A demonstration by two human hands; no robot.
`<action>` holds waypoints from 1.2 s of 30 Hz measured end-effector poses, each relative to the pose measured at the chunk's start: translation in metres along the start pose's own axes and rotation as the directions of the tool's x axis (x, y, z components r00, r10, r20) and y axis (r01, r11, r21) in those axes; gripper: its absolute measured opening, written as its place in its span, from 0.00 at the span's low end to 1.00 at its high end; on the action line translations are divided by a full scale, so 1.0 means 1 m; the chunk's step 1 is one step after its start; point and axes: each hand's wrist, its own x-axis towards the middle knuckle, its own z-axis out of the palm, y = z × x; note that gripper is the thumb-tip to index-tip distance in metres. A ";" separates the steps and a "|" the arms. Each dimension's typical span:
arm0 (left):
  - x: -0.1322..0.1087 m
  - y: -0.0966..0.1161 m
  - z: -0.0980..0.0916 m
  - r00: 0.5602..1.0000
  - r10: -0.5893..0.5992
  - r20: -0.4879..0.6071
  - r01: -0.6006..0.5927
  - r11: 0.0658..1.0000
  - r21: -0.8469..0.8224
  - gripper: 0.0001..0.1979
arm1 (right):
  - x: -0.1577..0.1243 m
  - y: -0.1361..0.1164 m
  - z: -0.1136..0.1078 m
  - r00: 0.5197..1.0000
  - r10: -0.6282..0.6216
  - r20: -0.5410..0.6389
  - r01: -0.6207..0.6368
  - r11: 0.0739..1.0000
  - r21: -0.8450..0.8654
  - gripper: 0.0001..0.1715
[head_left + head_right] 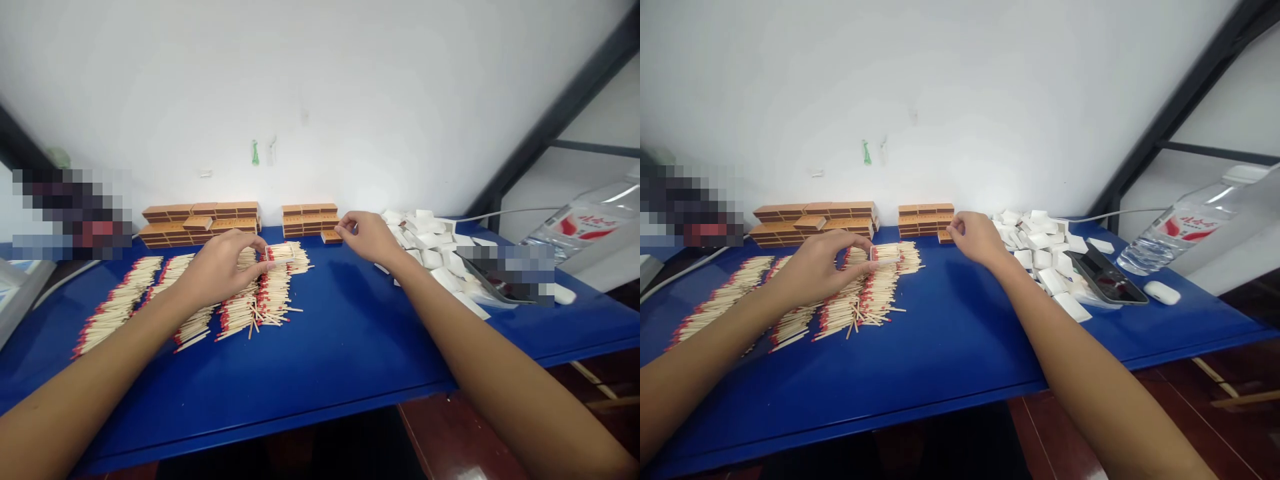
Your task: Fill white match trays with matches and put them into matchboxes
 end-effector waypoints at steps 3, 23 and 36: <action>0.001 -0.004 0.000 1.000 -0.023 0.002 0.023 1.000 0.019 0.20 | 0.001 0.004 0.004 0.997 0.081 -0.006 -0.081 0.993 -0.091 0.13; -0.003 0.009 -0.002 0.999 0.023 0.034 -0.020 0.996 -0.082 0.17 | 0.055 -0.086 0.036 0.850 -0.508 0.140 0.522 0.848 -0.092 0.07; -0.006 0.011 0.006 0.992 0.090 0.083 -0.083 0.993 -0.084 0.19 | 0.098 -0.155 0.082 0.772 -0.494 0.400 0.626 0.701 -0.341 0.21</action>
